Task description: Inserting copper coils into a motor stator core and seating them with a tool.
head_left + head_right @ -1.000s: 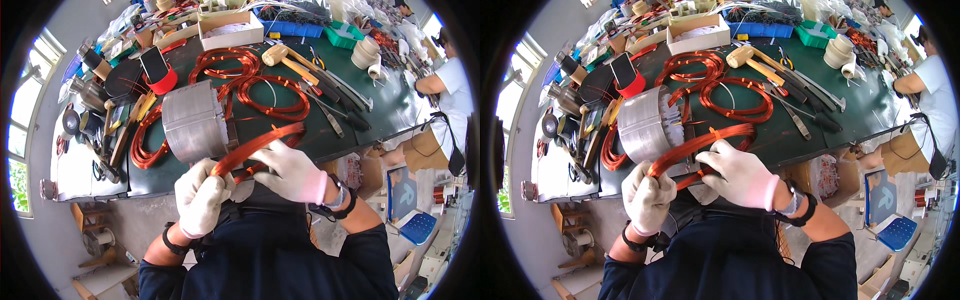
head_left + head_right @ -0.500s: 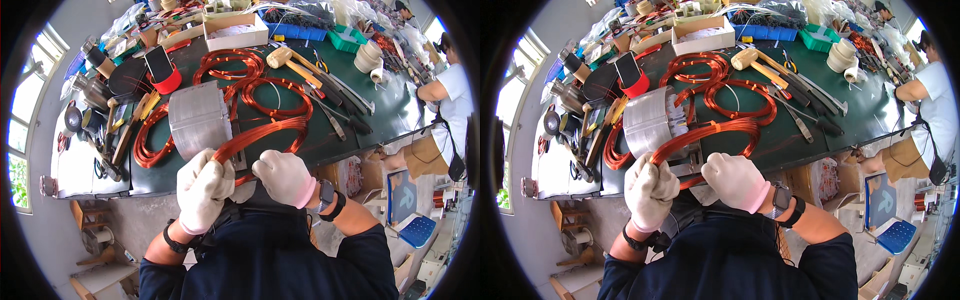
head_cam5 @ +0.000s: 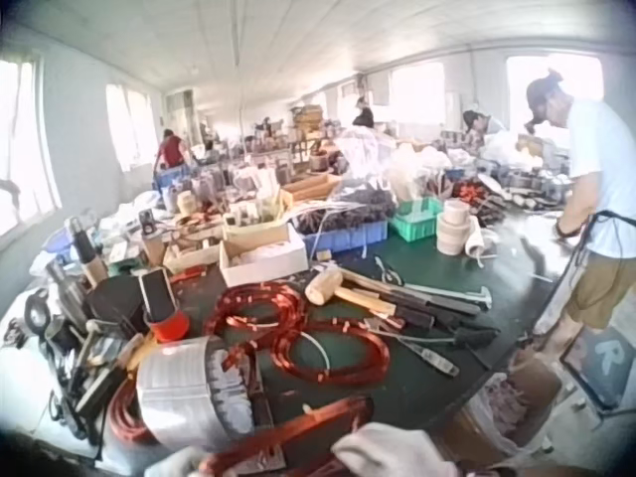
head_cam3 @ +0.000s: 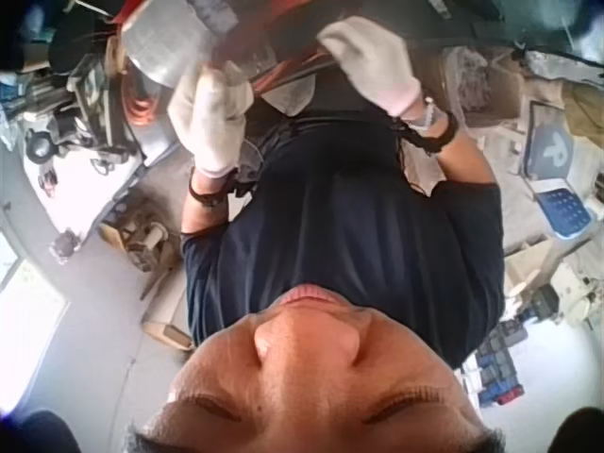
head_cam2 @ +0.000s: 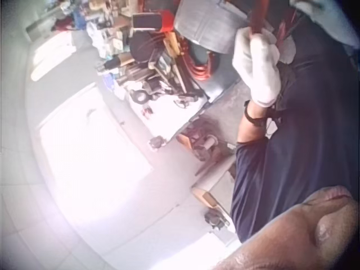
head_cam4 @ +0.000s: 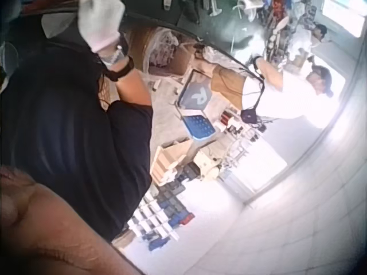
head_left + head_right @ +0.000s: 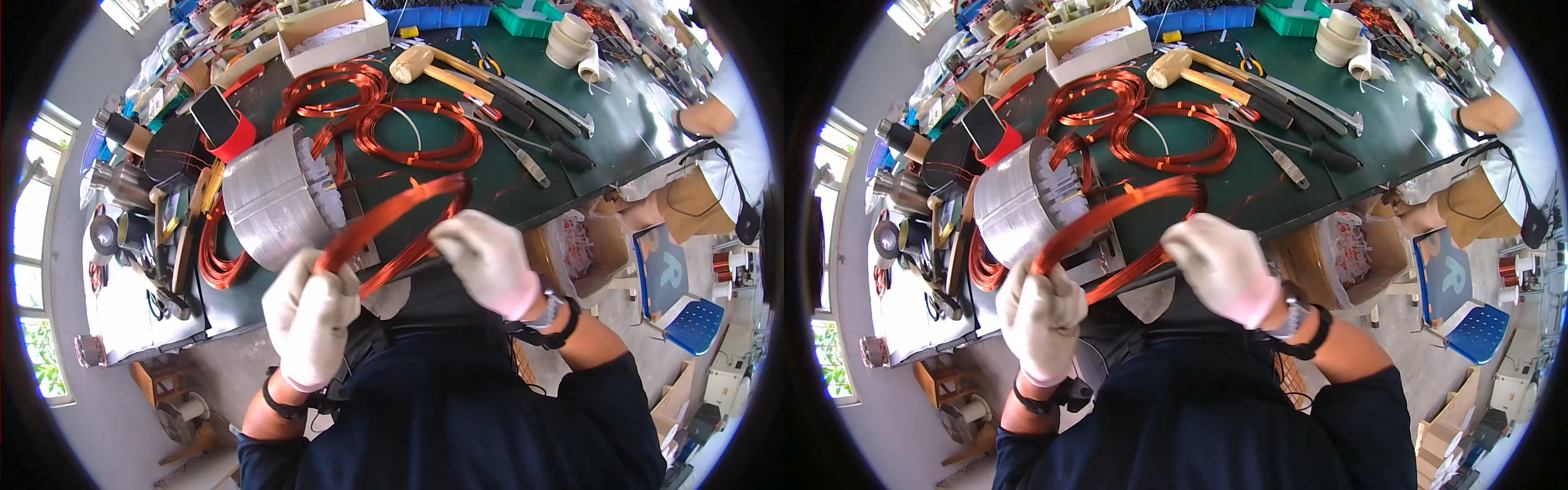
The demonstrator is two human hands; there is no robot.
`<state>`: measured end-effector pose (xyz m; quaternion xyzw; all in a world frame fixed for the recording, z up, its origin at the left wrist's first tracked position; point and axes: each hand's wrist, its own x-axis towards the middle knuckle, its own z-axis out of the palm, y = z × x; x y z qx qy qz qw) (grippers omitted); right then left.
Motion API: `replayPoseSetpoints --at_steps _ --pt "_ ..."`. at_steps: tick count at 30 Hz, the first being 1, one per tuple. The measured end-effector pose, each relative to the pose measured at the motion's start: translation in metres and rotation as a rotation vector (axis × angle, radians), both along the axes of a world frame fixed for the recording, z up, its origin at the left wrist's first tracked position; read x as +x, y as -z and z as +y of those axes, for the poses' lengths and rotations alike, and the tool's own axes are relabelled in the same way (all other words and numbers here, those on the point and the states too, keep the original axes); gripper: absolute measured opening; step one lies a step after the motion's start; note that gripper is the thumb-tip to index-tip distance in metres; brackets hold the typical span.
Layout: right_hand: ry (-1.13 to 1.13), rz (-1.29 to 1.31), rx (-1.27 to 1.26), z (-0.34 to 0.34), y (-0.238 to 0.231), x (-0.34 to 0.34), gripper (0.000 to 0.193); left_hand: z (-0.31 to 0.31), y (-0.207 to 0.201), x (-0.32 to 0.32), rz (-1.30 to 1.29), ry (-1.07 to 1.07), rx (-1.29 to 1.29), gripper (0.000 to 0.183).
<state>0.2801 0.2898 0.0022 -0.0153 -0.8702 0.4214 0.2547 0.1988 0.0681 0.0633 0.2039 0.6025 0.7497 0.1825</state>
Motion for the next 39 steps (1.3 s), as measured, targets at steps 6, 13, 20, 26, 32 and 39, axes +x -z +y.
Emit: replayPoseSetpoints --at_steps 6,13,20,26,32,39 --pt "0.514 -0.250 -0.014 0.125 0.029 0.092 0.016 0.006 -0.008 -0.011 -0.242 -0.049 0.280 0.032" --pt "0.945 -0.676 0.434 0.233 0.059 0.173 0.023 -0.005 -0.006 -0.027 -0.249 0.025 0.349 0.029" --pt "0.653 -0.120 0.241 0.133 -0.029 0.087 0.027 -0.005 -0.013 -0.023 -0.241 0.066 0.311 0.031" --pt "-0.145 0.322 0.534 0.000 -0.078 -0.035 0.063 0.008 -0.033 -0.022 -0.358 0.370 -0.040 0.028" --pt "-0.346 0.366 0.434 -0.020 -0.083 -0.052 0.047 0.000 -0.011 -0.011 0.425 -0.068 -0.454 0.023" --pt "-0.439 0.168 0.217 -0.017 -0.094 -0.049 0.038 -0.012 -0.008 -0.014 0.932 -0.205 -0.890 0.016"
